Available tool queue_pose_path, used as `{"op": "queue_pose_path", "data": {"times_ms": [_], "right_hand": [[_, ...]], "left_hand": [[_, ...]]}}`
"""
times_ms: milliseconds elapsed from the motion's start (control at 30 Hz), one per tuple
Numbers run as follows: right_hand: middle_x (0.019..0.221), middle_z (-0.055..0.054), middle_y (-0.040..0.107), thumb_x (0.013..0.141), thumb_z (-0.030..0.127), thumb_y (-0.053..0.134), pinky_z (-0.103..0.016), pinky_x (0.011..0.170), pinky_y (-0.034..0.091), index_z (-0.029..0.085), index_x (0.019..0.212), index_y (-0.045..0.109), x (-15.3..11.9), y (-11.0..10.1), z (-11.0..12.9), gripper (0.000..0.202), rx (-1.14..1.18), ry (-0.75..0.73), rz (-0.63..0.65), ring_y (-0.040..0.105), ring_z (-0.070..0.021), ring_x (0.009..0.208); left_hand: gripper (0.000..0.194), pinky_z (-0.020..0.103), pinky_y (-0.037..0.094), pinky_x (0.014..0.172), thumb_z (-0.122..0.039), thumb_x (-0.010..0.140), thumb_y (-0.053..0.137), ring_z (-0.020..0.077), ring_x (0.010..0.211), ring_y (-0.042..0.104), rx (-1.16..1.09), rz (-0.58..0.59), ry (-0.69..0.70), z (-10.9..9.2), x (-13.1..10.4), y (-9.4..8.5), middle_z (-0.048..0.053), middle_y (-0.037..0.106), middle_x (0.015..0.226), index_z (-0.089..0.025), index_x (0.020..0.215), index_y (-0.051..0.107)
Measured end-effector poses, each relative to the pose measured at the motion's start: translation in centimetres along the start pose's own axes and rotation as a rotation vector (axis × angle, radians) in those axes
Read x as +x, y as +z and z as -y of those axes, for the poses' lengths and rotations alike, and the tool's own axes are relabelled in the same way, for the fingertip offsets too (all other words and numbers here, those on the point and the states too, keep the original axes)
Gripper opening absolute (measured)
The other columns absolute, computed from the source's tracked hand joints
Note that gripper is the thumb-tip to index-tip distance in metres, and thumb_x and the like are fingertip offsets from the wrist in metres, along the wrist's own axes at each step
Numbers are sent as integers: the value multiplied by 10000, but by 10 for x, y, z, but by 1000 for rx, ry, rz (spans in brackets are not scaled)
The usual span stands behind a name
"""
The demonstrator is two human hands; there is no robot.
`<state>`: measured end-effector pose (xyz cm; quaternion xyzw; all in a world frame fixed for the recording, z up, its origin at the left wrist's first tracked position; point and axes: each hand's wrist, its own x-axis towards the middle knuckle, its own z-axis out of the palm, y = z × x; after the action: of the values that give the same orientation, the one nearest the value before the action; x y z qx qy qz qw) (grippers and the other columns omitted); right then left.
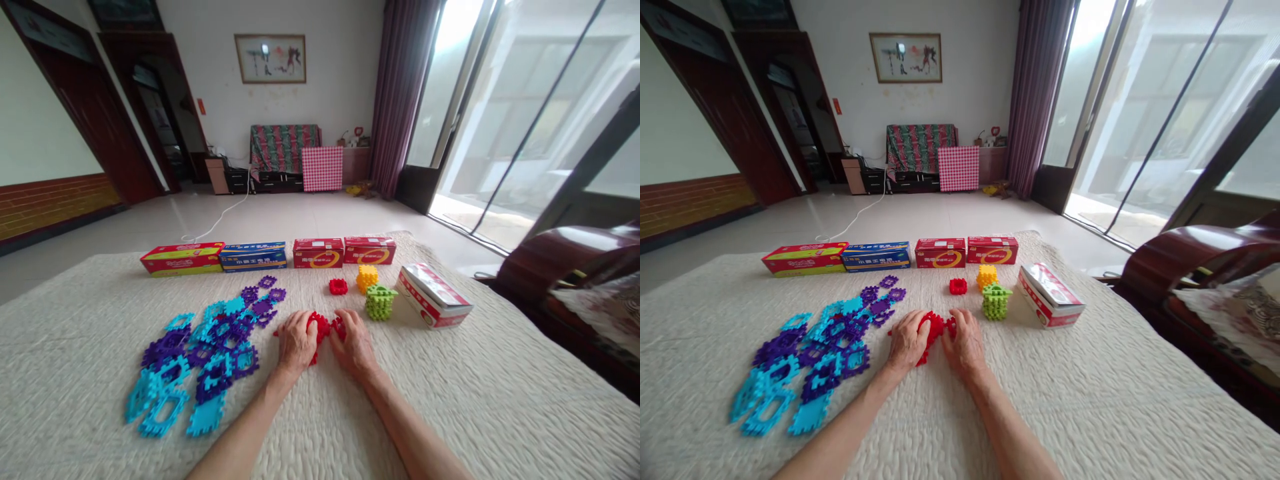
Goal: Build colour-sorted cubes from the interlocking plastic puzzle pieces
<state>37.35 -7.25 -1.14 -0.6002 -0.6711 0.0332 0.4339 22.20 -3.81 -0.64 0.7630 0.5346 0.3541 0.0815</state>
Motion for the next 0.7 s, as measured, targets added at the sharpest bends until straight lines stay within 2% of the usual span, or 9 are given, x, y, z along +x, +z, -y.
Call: {"op": "queue_pose_path", "data": {"times_ms": [100,300,600,700], "right_hand": [[1131,-105,581,756,152,538,-381,904,458,185,1135,539,0,0,-1,380,2,1,-2,560,-213,1006],[1119,-96,591,748,146,545,-374,907,457,191,1118,549,1,-1,1,372,-13,22,18,561,-216,1011],[1132,-94,587,739,146,549,-366,916,457,196,1113,557,1,-2,0,377,4,81,-7,566,-210,1005],[1146,-92,581,734,148,558,-366,923,452,195,1111,558,1,-2,-1,379,3,81,-1,559,-214,1014]], "left_hand": [[292,391,426,956,-244,881,451,232,1071,586,1,-13,38,1,1,-3,92,669,1124,-173,1089,642],[293,404,425,968,-270,885,443,244,1052,591,27,-87,-14,11,1,-3,101,684,1076,-170,1056,659],[337,327,438,961,-287,897,425,215,1079,593,-108,12,-18,-7,2,2,115,655,1157,-151,1133,622],[303,284,457,850,-300,899,422,193,950,641,-105,71,-90,-7,17,-3,99,703,1039,-183,1046,660]]}}
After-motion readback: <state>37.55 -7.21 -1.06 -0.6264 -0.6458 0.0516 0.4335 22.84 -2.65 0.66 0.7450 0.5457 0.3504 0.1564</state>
